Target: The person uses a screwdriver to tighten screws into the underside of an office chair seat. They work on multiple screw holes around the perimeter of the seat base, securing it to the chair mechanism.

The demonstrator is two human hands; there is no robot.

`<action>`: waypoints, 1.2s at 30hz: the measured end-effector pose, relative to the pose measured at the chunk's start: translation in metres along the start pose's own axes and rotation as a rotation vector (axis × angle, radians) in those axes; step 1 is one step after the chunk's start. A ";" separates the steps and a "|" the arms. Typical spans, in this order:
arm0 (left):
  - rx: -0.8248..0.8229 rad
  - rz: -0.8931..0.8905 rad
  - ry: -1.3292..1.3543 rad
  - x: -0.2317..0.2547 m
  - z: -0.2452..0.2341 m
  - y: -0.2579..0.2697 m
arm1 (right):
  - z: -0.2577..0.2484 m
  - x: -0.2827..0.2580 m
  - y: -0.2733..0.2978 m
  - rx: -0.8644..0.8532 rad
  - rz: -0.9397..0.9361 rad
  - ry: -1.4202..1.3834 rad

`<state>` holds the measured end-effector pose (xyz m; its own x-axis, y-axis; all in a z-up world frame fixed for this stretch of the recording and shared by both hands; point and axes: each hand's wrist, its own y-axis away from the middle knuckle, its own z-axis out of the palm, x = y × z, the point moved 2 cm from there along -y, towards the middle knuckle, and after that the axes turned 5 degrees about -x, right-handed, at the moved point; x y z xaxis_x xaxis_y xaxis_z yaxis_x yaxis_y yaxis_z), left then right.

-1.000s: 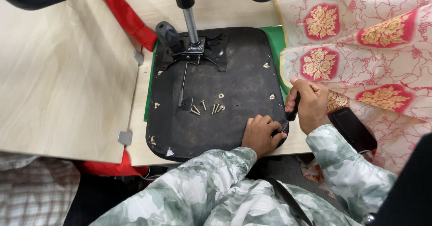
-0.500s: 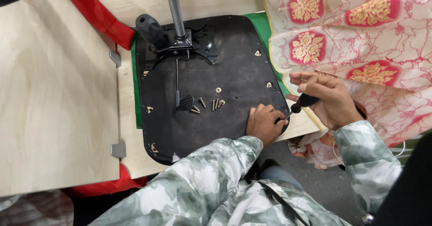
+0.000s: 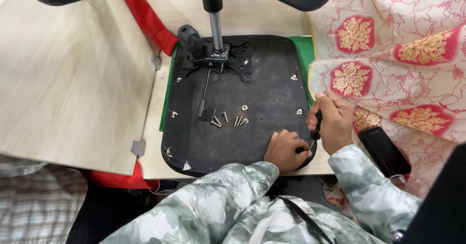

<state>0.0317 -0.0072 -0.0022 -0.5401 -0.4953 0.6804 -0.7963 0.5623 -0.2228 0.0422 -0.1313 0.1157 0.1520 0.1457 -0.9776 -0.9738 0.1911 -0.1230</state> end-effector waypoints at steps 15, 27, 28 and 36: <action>-0.014 -0.110 0.019 0.008 0.001 0.000 | -0.008 -0.007 -0.002 -0.363 -0.102 0.234; -0.082 -0.181 0.038 0.010 0.000 -0.005 | -0.036 0.001 -0.009 -0.701 0.149 -0.213; -0.086 -0.179 0.032 0.009 0.000 -0.006 | -0.037 0.005 -0.008 -0.616 0.126 -0.171; -0.056 -0.121 0.014 0.008 0.000 -0.002 | -0.021 0.004 0.014 0.067 -0.082 -0.002</action>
<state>0.0291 -0.0123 0.0043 -0.4372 -0.5528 0.7094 -0.8386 0.5355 -0.0995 0.0255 -0.1488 0.1068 0.2312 0.1289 -0.9643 -0.9446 0.2669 -0.1908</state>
